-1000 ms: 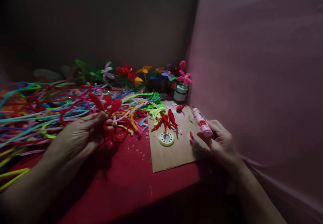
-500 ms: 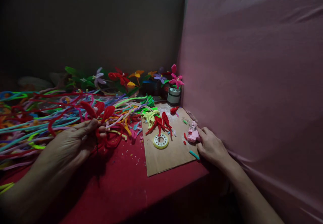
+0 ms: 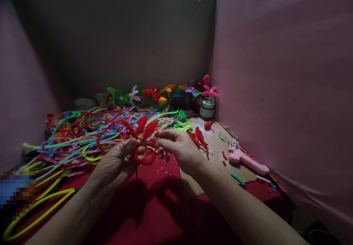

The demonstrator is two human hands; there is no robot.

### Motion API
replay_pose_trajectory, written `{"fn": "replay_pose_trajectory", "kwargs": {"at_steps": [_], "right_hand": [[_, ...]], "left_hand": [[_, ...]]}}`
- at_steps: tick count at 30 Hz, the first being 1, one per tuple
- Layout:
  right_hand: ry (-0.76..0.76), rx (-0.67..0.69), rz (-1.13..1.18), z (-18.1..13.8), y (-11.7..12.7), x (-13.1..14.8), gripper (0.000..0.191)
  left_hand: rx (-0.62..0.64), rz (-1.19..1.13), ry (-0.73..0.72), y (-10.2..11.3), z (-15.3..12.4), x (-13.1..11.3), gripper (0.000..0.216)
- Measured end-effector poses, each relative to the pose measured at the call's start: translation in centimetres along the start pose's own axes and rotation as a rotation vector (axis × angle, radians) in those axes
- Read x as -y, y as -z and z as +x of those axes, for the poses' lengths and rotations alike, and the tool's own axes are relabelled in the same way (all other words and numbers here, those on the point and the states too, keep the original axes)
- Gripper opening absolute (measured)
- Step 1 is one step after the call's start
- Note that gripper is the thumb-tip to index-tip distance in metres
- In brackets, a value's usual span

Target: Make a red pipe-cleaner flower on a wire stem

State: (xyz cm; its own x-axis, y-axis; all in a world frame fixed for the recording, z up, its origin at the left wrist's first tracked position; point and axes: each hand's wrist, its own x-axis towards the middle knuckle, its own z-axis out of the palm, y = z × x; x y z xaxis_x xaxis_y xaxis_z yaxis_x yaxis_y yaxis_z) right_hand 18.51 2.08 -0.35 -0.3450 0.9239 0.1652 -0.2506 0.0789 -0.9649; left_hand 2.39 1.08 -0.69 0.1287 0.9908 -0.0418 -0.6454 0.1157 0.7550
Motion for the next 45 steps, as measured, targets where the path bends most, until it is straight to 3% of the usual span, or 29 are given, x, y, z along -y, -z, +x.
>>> {"fn": "replay_pose_trajectory", "kwargs": {"at_steps": [2, 5, 12, 19, 23, 27, 29, 35, 39, 45], "right_hand": [[-0.033, 0.074, 0.236, 1.2, -0.4, -0.2, 0.027], [-0.031, 0.158, 0.362, 1.6, -0.4, -0.3, 0.030], [0.080, 0.159, 0.344, 1.5, 0.0, -1.0, 0.027], [0.065, 0.221, 0.299, 1.6, 0.5, -0.8, 0.037], [0.050, 0.245, 0.260, 1.7, 0.7, -1.0, 0.030], [0.057, 0.317, 0.265, 1.6, 0.9, -1.1, 0.041], [0.083, 0.335, 0.267, 1.6, 1.0, -1.1, 0.033], [0.211, 0.236, 0.257, 1.6, 1.0, -1.3, 0.004], [0.225, 0.129, 0.296, 1.7, 0.8, -1.4, 0.007], [0.183, 0.099, 0.337, 1.8, 0.7, -1.2, 0.014]], "left_hand": [[0.028, -0.005, 0.021, 0.0, -0.1, -0.1, 0.005], [0.067, 0.006, 0.065, 0.1, -0.2, 0.0, 0.007], [0.103, -0.009, 0.130, 0.3, -0.3, 0.3, 0.009], [0.061, -0.010, 0.154, 0.1, -0.4, 0.4, 0.004], [0.097, 0.017, 0.195, 0.2, -0.4, 0.5, 0.007], [0.133, 0.026, 0.241, 0.3, -0.5, 0.5, 0.012], [0.146, 0.029, 0.261, 0.3, -0.6, 0.5, 0.014], [0.156, 0.071, 0.237, 0.2, -0.7, 0.5, 0.006], [0.131, 0.153, 0.146, 0.4, -0.3, 0.7, 0.009], [0.069, 0.237, 0.084, 0.8, 0.3, 1.1, 0.015]]}}
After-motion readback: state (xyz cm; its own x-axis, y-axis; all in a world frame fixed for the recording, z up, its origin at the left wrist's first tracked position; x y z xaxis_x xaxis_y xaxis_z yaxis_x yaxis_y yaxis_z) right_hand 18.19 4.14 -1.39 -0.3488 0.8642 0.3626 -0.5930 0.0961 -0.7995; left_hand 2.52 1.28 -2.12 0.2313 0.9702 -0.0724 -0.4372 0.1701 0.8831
